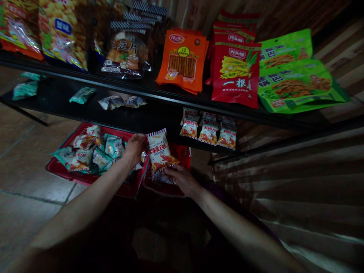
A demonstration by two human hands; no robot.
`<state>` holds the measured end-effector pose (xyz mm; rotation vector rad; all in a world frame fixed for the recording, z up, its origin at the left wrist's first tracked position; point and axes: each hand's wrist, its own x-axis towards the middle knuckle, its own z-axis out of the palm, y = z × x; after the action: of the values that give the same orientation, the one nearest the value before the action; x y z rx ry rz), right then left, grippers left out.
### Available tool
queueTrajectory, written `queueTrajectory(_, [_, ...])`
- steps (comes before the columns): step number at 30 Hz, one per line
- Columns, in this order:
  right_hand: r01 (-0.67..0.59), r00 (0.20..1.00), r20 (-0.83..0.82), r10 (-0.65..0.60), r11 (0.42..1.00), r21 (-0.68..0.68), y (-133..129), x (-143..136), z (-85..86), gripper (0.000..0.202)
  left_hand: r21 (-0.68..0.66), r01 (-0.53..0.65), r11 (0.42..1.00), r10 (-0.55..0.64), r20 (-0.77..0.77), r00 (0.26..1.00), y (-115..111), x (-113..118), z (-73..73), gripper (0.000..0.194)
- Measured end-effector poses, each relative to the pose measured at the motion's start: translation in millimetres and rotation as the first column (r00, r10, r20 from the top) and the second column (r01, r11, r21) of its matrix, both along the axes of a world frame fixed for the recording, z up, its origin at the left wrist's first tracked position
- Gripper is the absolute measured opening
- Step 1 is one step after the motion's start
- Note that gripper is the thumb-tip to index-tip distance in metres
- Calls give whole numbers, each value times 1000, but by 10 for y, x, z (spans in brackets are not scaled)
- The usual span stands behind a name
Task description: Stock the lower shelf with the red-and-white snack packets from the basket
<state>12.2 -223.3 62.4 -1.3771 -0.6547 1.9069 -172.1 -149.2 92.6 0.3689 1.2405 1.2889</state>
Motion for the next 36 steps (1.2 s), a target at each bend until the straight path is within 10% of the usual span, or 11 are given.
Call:
queueTrajectory(10, [79, 989, 110, -100, 980, 181, 455, 235, 264, 25, 81, 162, 983, -150, -142, 979, -100, 59, -77, 11])
queueTrajectory(17, [207, 970, 108, -220, 971, 115, 452, 162, 154, 28, 73, 283, 956, -273, -126, 954, -206, 206, -55, 24])
queueTrajectory(25, [564, 819, 27, -573, 813, 147, 614, 236, 234, 17, -30, 699, 714, -693, 110, 712, -488, 218, 2, 44])
queueTrajectory(36, [650, 752, 41, -658, 750, 125, 742, 248, 203, 10, -138, 517, 845, -496, 163, 853, -580, 234, -135, 4])
